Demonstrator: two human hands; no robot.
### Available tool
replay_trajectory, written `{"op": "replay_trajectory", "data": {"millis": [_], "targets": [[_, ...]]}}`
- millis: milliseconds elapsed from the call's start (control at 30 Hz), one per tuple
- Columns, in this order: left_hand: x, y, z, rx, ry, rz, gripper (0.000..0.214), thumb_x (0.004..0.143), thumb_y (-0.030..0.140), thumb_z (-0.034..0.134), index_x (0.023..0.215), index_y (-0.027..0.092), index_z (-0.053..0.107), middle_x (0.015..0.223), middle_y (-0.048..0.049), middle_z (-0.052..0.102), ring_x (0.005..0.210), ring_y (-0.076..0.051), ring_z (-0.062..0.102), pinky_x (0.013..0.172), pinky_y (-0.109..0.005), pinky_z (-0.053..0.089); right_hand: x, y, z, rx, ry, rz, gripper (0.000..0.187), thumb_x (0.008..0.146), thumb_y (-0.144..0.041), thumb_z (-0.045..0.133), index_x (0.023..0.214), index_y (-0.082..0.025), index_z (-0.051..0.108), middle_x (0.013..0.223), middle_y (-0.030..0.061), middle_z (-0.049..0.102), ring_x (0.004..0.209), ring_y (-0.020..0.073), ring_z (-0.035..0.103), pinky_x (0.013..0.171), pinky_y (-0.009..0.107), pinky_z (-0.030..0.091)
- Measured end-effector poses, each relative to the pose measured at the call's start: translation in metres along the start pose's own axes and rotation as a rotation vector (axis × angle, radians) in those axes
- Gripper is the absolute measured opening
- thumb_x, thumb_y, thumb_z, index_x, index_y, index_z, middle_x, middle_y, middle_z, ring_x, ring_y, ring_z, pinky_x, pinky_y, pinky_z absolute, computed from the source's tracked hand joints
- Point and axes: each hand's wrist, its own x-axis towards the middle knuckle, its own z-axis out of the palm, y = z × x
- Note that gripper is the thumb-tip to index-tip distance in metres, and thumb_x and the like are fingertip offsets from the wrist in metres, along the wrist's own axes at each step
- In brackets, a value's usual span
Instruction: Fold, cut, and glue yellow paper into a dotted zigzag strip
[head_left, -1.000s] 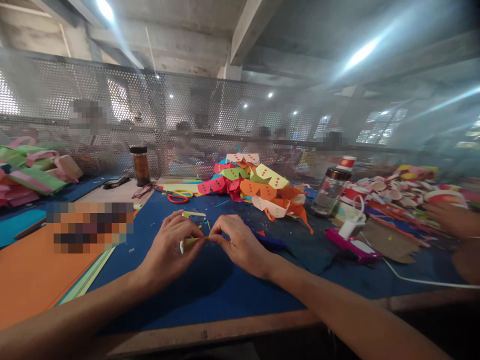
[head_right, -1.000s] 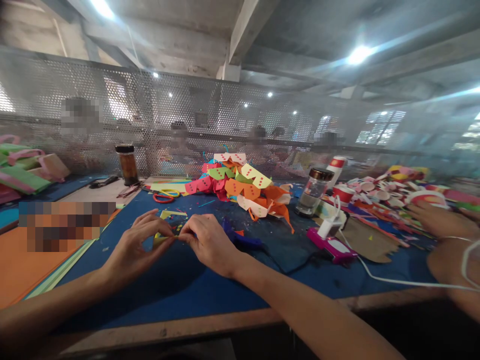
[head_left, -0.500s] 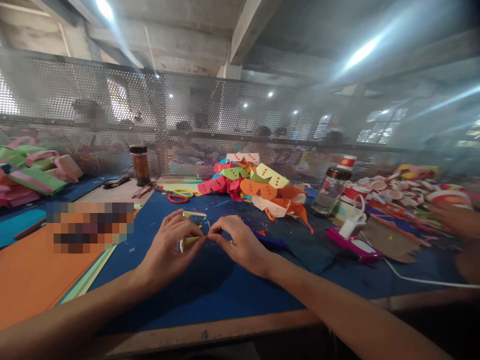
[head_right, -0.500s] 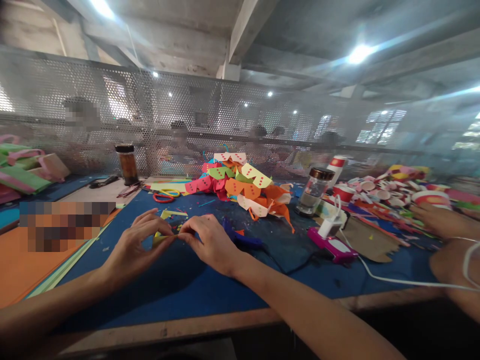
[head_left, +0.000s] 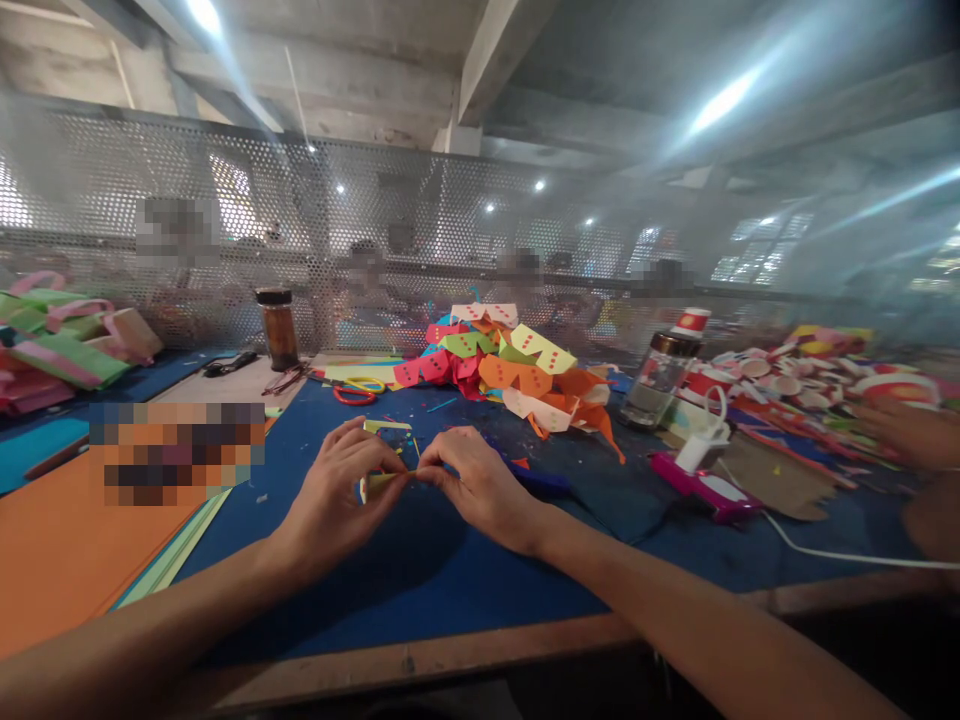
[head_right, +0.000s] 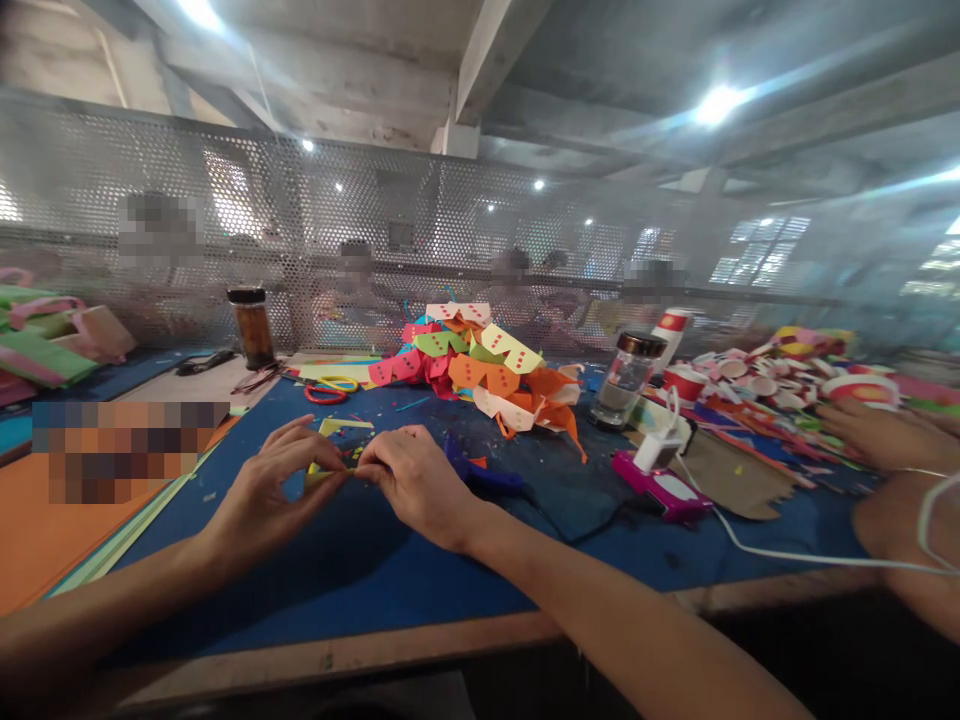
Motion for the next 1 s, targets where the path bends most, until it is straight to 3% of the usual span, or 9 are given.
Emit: {"op": "replay_trajectory", "data": {"millis": [267, 700, 1000], "targets": [[-0.0006, -0.0005, -0.0006, 0.009, -0.014, 0.008, 0.008, 0.09, 0.02, 0.062, 0.083, 0.024, 0.06, 0.079, 0.0038, 0.069, 0.079, -0.015, 0.064, 0.106, -0.049, 0.035, 0.0007, -0.0011, -0.0013, -0.023, -0.022, -0.011, 0.019, 0.101, -0.031, 0.047, 0.086, -0.021, 0.053, 0.082, 0.0023, 0.067, 0.079, 0.018, 0.059, 0.081, 0.033, 0.039], [-0.0002, -0.0021, -0.0024, 0.017, -0.004, -0.043, 0.005, 0.091, 0.024, 0.062, 0.086, 0.024, 0.061, 0.08, 0.0029, 0.068, 0.079, -0.017, 0.063, 0.105, -0.051, 0.036, 0.0001, -0.0003, -0.0016, -0.018, 0.015, 0.056, 0.031, 0.102, -0.042, 0.043, 0.083, -0.02, 0.055, 0.079, 0.0025, 0.065, 0.078, 0.0174, 0.057, 0.076, 0.031, 0.041], [-0.0005, -0.0036, -0.0021, 0.024, 0.001, -0.021, 0.008, 0.09, 0.02, 0.06, 0.084, 0.024, 0.06, 0.079, 0.0042, 0.068, 0.078, -0.016, 0.063, 0.103, -0.049, 0.037, 0.0005, -0.0009, -0.0023, -0.033, 0.025, 0.023, 0.035, 0.102, -0.045, 0.039, 0.082, -0.02, 0.054, 0.078, 0.0025, 0.064, 0.075, 0.0169, 0.055, 0.076, 0.032, 0.04]]}}
